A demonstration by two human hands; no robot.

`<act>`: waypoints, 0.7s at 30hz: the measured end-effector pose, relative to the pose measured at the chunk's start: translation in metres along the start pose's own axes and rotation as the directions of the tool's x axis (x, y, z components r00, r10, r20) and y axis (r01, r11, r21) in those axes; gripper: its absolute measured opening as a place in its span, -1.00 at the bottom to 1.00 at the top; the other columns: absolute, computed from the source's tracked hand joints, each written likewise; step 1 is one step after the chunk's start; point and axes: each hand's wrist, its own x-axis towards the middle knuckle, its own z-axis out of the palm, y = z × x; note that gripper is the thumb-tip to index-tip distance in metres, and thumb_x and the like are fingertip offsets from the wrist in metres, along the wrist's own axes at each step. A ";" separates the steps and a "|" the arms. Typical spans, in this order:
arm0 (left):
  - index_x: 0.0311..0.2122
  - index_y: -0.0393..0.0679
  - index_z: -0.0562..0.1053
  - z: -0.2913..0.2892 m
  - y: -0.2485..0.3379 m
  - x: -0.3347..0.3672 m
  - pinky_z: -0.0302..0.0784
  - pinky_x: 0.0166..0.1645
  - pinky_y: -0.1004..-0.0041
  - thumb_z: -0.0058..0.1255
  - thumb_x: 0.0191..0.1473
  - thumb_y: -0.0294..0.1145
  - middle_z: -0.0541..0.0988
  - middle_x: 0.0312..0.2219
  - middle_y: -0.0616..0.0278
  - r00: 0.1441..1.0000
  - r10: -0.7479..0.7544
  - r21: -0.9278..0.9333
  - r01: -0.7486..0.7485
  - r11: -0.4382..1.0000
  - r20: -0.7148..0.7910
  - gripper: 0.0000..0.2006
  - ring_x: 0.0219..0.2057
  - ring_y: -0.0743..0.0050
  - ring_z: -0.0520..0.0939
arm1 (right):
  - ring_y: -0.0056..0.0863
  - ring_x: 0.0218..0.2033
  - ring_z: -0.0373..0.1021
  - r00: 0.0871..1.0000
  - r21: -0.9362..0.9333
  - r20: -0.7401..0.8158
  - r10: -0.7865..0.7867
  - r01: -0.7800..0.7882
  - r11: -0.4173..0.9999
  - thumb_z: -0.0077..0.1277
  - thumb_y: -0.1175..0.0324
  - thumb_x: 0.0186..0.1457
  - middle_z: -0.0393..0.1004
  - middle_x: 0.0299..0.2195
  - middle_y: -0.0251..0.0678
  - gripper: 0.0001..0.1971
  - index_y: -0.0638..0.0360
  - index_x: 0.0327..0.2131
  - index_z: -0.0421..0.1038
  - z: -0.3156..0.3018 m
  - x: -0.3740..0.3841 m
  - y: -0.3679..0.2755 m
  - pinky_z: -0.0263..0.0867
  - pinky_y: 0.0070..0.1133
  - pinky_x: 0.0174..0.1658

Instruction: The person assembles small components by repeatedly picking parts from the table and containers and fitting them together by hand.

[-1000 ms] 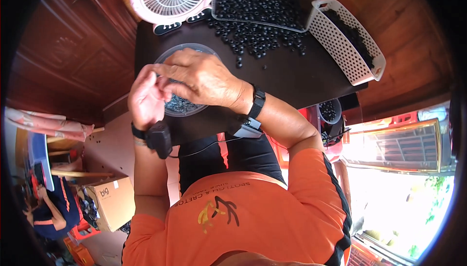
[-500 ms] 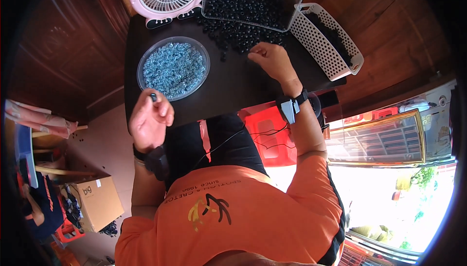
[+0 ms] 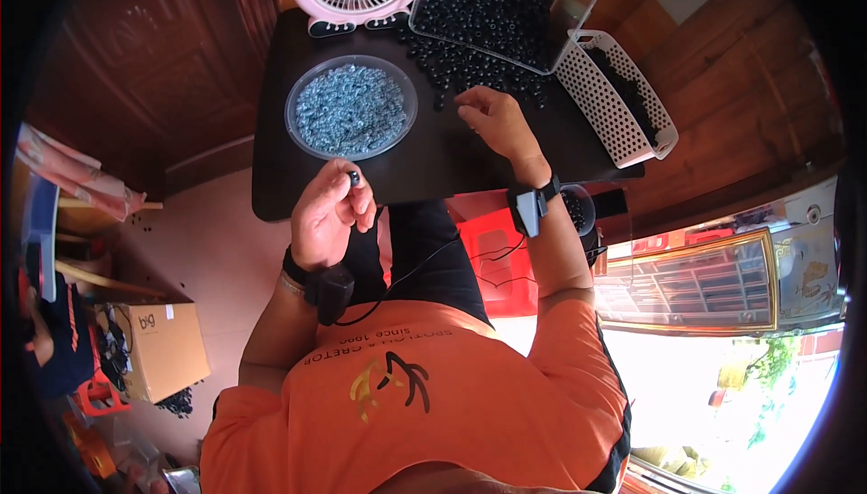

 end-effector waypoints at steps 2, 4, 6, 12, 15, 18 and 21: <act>-0.31 -0.17 0.31 0.003 -0.001 -0.001 0.27 -0.47 0.53 -0.24 0.18 -0.27 0.34 -0.59 0.26 1.000 -0.012 -0.013 0.012 1.000 -0.009 -0.81 -0.58 0.46 0.38 | -0.60 -0.47 0.43 0.991 0.369 0.120 0.052 -0.094 0.925 0.03 0.40 0.01 0.50 -0.53 -0.35 -0.86 0.26 -0.36 0.50 0.002 -0.004 -0.019 0.35 -0.63 -0.35; -0.31 -0.17 0.30 0.005 -0.001 0.000 0.28 -0.46 0.54 -0.24 0.17 -0.27 0.35 -0.58 0.27 0.999 -0.040 -0.009 0.040 0.999 0.009 -0.82 -0.58 0.48 0.39 | -0.65 -0.47 0.40 0.986 0.488 0.164 0.027 -0.105 0.867 0.01 0.41 0.05 0.48 -0.52 -0.39 -0.85 0.28 -0.34 0.49 0.010 -0.011 -0.038 0.35 -0.66 -0.35; -0.31 -0.17 0.30 0.003 0.000 -0.001 0.29 -0.45 0.54 -0.24 0.17 -0.28 0.36 -0.58 0.28 0.999 -0.045 -0.024 0.045 0.999 0.006 -0.82 -0.57 0.50 0.39 | -0.70 -0.48 0.38 0.978 0.598 0.208 -0.001 -0.126 0.792 -0.01 0.41 0.09 0.47 -0.50 -0.42 -0.84 0.30 -0.31 0.47 0.018 -0.018 -0.060 0.35 -0.69 -0.36; -0.33 -0.15 0.28 -0.001 0.001 -0.004 0.24 -0.48 0.55 -0.24 0.17 -0.22 0.33 -0.58 0.28 0.998 -0.042 0.009 0.043 0.999 -0.044 -0.79 -0.58 0.48 0.38 | -0.64 -0.47 0.40 0.936 0.758 0.335 -0.108 -0.200 0.621 -0.03 0.45 0.15 0.46 -0.47 -0.37 -0.86 0.30 -0.24 0.39 0.039 -0.032 -0.096 0.35 -0.69 -0.36; -0.32 -0.16 0.29 -0.004 0.001 -0.010 0.25 -0.49 0.55 -0.22 0.16 -0.22 0.33 -0.59 0.28 0.998 -0.019 -0.023 0.017 1.000 -0.063 -0.79 -0.59 0.50 0.37 | -0.63 -0.44 0.42 0.930 0.761 0.334 -0.152 -0.171 0.626 -0.02 0.51 0.12 0.49 -0.44 -0.32 -0.88 0.29 -0.25 0.36 0.046 -0.034 -0.106 0.36 -0.70 -0.35; -0.27 -0.20 0.33 -0.007 -0.009 -0.009 0.24 -0.53 0.55 -0.18 0.14 -0.27 0.34 -0.60 0.30 0.999 0.015 -0.069 -0.019 0.997 -0.048 -0.80 -0.63 0.53 0.34 | -0.47 -0.29 0.47 0.942 0.698 0.311 -0.128 -0.135 0.703 -0.06 0.60 0.09 0.51 -0.33 -0.16 -0.82 0.33 -0.20 0.31 0.048 -0.043 -0.110 0.40 -0.63 -0.21; -0.30 -0.17 0.35 -0.005 -0.013 -0.007 0.29 -0.52 0.56 -0.15 0.13 -0.30 0.34 -0.62 0.30 1.000 -0.029 -0.139 0.027 0.990 -0.013 -0.84 -0.61 0.51 0.40 | -0.50 -0.34 0.46 0.968 0.675 0.227 -0.103 -0.081 0.733 -0.10 0.62 0.09 0.52 -0.37 -0.19 -0.83 0.31 -0.20 0.32 0.041 -0.051 -0.112 0.38 -0.59 -0.23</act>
